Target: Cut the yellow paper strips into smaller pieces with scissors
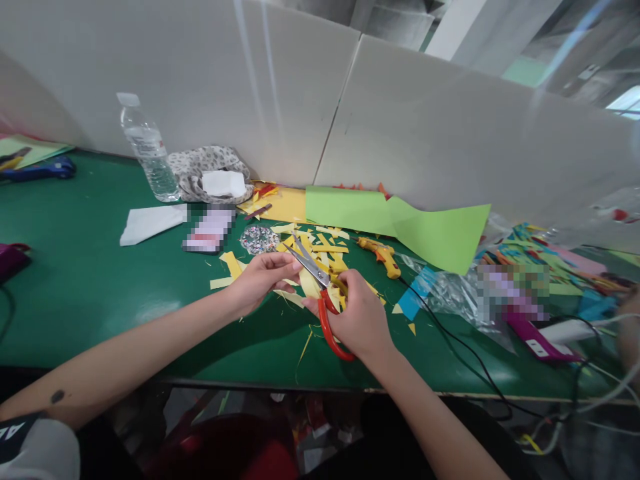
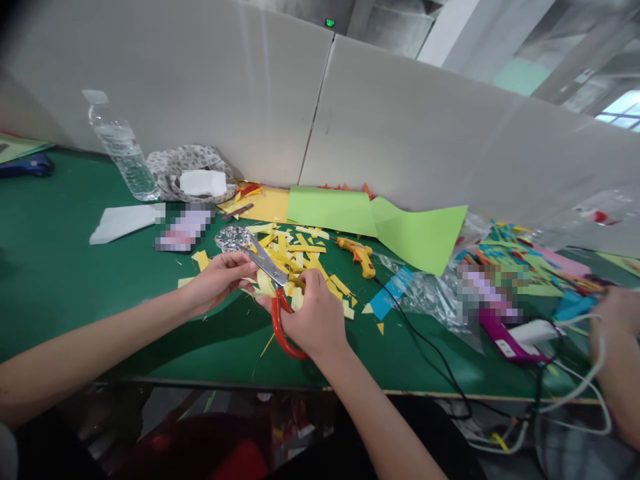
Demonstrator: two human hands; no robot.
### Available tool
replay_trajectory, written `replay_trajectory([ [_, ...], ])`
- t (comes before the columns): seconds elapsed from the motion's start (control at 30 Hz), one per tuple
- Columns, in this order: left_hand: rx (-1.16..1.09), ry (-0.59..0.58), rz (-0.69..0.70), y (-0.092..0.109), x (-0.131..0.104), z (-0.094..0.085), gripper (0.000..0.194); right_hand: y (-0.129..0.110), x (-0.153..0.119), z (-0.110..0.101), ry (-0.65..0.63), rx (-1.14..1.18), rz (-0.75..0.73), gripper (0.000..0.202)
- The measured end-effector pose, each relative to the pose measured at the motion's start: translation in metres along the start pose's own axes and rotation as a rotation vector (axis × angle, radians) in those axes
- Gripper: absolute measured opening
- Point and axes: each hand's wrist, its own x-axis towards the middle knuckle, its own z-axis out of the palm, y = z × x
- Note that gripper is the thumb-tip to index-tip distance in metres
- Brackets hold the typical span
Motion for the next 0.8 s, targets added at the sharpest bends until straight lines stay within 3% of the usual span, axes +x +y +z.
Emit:
replay_trajectory([
  [0.37, 0.036, 0.029, -0.006, 0.0013, 0.0, 0.0004, 0.017, 0.003, 0.0027, -0.0022, 0.014, 0.044, 0.024, 0.041],
  [0.63, 0.068, 0.094, -0.005, 0.002, 0.0002, 0.0004, 0.02, 0.0006, 0.008, 0.0008, -0.234, 0.826, 0.379, 0.049],
  [0.8, 0.096, 0.144, -0.029, 0.0007, 0.0018, -0.0005, 0.021, -0.0049, 0.0052, 0.0066, -0.325, 1.001, 0.445, 0.056],
])
